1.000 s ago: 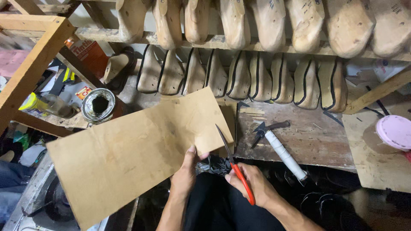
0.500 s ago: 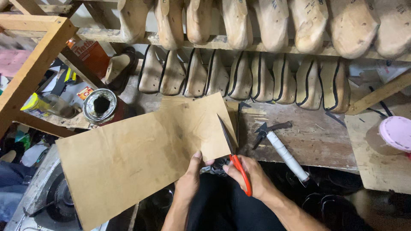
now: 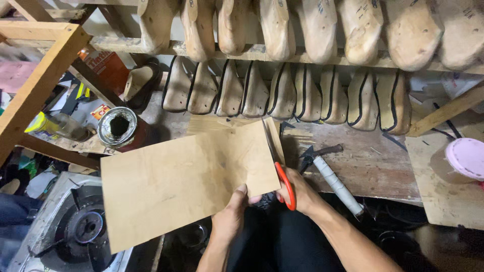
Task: The person uses red-handled scissors to cut a large piece of brown cardboard into smaller rectangular pieces. They hold the cardboard with one hand and cut with the other, stacking the cut pieces on the work surface.
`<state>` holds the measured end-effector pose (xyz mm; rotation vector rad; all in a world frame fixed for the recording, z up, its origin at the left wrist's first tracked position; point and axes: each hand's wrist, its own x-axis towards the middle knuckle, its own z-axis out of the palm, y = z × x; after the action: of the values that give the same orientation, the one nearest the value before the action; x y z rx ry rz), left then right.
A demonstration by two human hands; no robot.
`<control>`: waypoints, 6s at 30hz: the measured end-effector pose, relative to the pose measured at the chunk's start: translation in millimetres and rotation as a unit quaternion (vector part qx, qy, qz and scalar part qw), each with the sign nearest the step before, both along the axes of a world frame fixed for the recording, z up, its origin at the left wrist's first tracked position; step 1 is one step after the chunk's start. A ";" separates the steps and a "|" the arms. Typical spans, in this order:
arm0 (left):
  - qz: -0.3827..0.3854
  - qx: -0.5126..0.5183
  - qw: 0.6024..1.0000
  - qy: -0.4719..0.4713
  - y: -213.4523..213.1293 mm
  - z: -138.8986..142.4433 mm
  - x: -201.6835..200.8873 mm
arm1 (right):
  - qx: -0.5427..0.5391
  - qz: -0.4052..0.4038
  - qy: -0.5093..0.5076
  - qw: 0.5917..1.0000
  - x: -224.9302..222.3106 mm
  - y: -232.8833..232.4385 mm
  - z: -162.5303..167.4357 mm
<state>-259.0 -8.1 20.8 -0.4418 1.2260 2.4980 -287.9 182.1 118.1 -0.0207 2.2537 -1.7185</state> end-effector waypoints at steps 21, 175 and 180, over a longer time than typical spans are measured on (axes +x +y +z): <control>0.018 -0.118 0.993 -0.001 -14.2 52.0 -26.4 | 0.123 0.089 0.110 0.982 69.4 7.1 -6.5; 0.094 -0.106 0.989 -0.040 -22.1 57.7 6.9 | -0.020 0.032 0.064 0.997 16.4 4.9 -27.1; 0.055 -0.278 0.955 -0.088 -32.3 82.1 -2.0 | 0.040 0.049 -0.074 0.995 54.1 8.0 -20.1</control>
<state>-261.0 -40.4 102.9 -0.8672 1.8638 2.1008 -233.8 190.2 98.0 0.0140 2.1739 -1.5265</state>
